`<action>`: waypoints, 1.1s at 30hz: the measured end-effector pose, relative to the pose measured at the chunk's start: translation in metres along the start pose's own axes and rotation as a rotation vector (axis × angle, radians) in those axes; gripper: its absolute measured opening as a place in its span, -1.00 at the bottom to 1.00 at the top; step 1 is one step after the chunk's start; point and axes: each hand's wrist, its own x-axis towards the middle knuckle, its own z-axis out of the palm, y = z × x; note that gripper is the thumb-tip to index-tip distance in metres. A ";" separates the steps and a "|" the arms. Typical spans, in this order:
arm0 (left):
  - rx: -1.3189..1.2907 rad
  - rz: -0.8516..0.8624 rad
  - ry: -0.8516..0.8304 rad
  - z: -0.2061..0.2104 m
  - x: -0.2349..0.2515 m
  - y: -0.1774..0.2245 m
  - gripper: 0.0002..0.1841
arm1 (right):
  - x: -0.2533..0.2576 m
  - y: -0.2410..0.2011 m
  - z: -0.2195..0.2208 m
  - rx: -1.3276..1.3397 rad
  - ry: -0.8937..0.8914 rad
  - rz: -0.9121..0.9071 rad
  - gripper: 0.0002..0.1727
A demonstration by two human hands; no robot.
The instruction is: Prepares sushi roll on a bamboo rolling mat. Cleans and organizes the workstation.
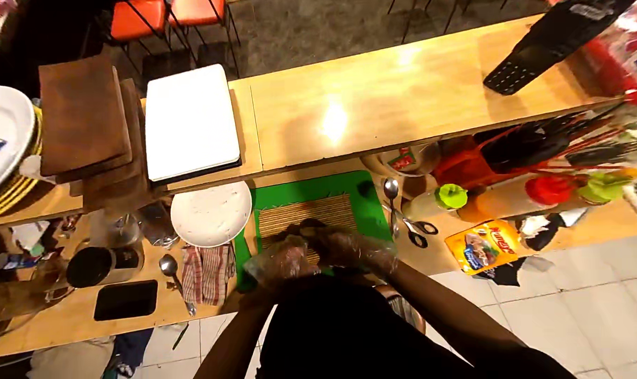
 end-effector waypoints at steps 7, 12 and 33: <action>0.058 -0.030 -0.003 -0.006 0.005 0.006 -0.13 | 0.008 0.010 -0.002 -0.076 -0.089 0.064 0.04; 0.274 0.140 0.332 0.003 -0.001 0.023 -0.39 | 0.007 0.006 -0.008 -0.065 -0.099 0.088 0.01; 0.203 0.221 0.551 0.044 -0.011 0.024 -0.66 | -0.027 0.019 -0.027 -0.153 -0.063 0.256 -0.37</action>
